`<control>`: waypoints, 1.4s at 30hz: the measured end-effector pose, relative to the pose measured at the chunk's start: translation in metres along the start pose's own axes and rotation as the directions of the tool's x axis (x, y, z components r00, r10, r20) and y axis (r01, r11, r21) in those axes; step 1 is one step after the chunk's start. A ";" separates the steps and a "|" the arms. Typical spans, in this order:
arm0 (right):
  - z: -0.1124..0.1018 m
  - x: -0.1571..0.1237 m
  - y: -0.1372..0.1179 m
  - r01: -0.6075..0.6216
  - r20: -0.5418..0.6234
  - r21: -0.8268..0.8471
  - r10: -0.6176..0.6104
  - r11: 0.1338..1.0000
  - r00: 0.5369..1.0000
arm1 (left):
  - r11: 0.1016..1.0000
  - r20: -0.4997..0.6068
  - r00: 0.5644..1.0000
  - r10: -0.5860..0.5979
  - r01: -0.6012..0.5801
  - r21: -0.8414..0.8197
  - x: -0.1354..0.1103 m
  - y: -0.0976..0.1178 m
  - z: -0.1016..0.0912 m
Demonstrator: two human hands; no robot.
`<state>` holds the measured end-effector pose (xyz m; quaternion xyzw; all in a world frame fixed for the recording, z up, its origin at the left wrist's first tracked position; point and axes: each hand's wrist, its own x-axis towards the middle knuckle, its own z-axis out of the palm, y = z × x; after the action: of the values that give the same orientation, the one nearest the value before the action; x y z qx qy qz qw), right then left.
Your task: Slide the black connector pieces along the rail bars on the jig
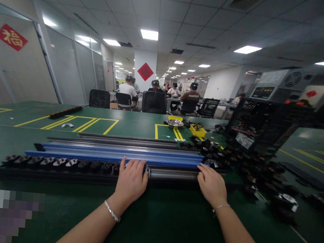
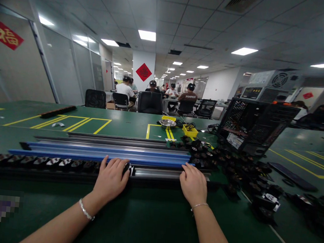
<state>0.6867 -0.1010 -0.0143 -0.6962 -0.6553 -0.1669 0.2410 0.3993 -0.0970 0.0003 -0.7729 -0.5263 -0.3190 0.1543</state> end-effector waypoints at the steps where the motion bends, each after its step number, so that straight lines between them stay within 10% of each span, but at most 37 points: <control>1: 0.000 0.000 0.000 -0.001 0.003 -0.004 0.001 1.000 1.000 | 1.000 0.002 1.000 0.004 -0.004 -0.003 0.000 0.000 0.000; 42: -0.002 0.000 -0.004 -0.003 -0.002 0.032 0.003 0.999 1.000 | 0.990 0.043 0.992 0.116 -0.113 -0.082 -0.002 0.003 0.009</control>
<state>0.6831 -0.1022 -0.0125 -0.6929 -0.6566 -0.1569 0.2532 0.4046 -0.0947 -0.0072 -0.8148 -0.4715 -0.3117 0.1287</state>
